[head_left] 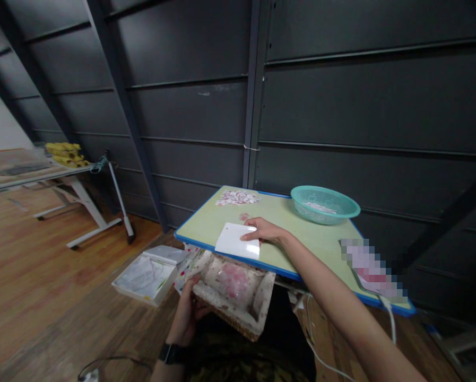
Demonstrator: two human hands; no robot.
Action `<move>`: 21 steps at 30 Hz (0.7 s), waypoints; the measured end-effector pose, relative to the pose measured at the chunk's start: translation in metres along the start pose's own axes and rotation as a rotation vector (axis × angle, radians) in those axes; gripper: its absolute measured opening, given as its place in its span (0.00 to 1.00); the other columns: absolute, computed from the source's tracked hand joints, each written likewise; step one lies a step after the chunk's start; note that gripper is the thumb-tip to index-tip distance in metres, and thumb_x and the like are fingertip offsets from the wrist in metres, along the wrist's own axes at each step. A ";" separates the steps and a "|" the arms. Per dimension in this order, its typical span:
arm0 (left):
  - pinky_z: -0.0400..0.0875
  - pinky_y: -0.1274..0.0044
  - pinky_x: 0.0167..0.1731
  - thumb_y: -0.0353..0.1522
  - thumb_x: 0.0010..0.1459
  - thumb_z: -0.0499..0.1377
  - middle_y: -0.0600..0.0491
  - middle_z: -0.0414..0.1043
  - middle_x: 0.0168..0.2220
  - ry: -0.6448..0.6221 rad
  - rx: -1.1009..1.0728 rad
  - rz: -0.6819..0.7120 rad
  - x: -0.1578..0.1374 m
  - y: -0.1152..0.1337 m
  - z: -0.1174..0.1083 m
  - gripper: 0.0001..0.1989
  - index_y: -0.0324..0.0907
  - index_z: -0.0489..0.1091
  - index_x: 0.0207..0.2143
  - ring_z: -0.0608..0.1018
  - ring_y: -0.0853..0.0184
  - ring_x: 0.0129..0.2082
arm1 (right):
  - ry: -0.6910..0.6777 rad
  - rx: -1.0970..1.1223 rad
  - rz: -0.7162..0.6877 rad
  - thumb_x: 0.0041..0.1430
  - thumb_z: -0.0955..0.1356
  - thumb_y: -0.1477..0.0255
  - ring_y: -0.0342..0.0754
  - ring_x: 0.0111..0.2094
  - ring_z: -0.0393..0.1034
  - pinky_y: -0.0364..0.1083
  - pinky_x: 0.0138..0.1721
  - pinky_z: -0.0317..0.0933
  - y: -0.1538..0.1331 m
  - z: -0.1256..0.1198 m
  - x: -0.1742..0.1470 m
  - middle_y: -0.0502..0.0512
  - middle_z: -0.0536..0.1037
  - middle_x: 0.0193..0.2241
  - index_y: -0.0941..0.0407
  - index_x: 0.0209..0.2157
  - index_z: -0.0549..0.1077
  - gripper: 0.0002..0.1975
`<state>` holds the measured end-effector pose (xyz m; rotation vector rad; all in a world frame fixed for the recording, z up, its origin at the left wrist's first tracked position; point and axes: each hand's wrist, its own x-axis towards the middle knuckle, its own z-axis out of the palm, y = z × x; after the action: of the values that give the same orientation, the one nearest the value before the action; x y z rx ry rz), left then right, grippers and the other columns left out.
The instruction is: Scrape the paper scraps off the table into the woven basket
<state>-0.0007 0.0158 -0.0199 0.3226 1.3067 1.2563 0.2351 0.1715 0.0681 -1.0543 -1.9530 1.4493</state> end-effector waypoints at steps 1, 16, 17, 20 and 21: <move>0.75 0.71 0.24 0.41 0.54 0.59 0.54 0.72 0.25 -0.004 0.006 0.000 0.000 0.000 0.000 0.18 0.42 0.68 0.45 0.77 0.63 0.22 | -0.020 0.000 0.008 0.36 0.78 0.61 0.42 0.23 0.67 0.38 0.18 0.56 0.000 0.000 0.000 0.49 0.73 0.23 0.58 0.29 0.74 0.20; 0.77 0.70 0.27 0.39 0.55 0.58 0.53 0.74 0.27 -0.043 0.017 -0.023 0.001 -0.002 -0.001 0.14 0.43 0.67 0.42 0.78 0.63 0.24 | 1.102 -0.565 -0.081 0.60 0.64 0.65 0.57 0.45 0.73 0.50 0.46 0.63 0.023 -0.073 -0.001 0.64 0.80 0.44 0.57 0.46 0.78 0.17; 0.77 0.70 0.27 0.39 0.55 0.59 0.53 0.75 0.28 -0.053 0.020 -0.017 0.002 -0.002 -0.002 0.14 0.43 0.67 0.42 0.78 0.63 0.24 | 1.089 -0.603 -0.071 0.61 0.64 0.65 0.57 0.45 0.73 0.50 0.46 0.63 0.024 -0.071 0.000 0.64 0.80 0.44 0.56 0.46 0.78 0.17; 0.77 0.70 0.27 0.40 0.54 0.59 0.53 0.74 0.28 -0.051 0.034 -0.006 0.004 -0.003 -0.004 0.17 0.42 0.67 0.44 0.78 0.63 0.24 | 0.997 -0.692 -0.053 0.62 0.64 0.65 0.58 0.46 0.73 0.51 0.46 0.62 0.027 -0.064 0.002 0.63 0.80 0.45 0.55 0.46 0.79 0.17; 0.77 0.71 0.27 0.40 0.54 0.60 0.53 0.74 0.28 -0.039 0.040 -0.006 0.005 -0.003 -0.004 0.17 0.42 0.67 0.44 0.78 0.63 0.24 | 0.962 -0.717 -0.051 0.62 0.64 0.65 0.58 0.46 0.73 0.51 0.46 0.62 0.028 -0.062 0.004 0.62 0.80 0.45 0.54 0.46 0.79 0.16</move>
<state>-0.0035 0.0167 -0.0261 0.3694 1.2995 1.2141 0.2878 0.2134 0.0613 -1.5720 -1.6845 0.0409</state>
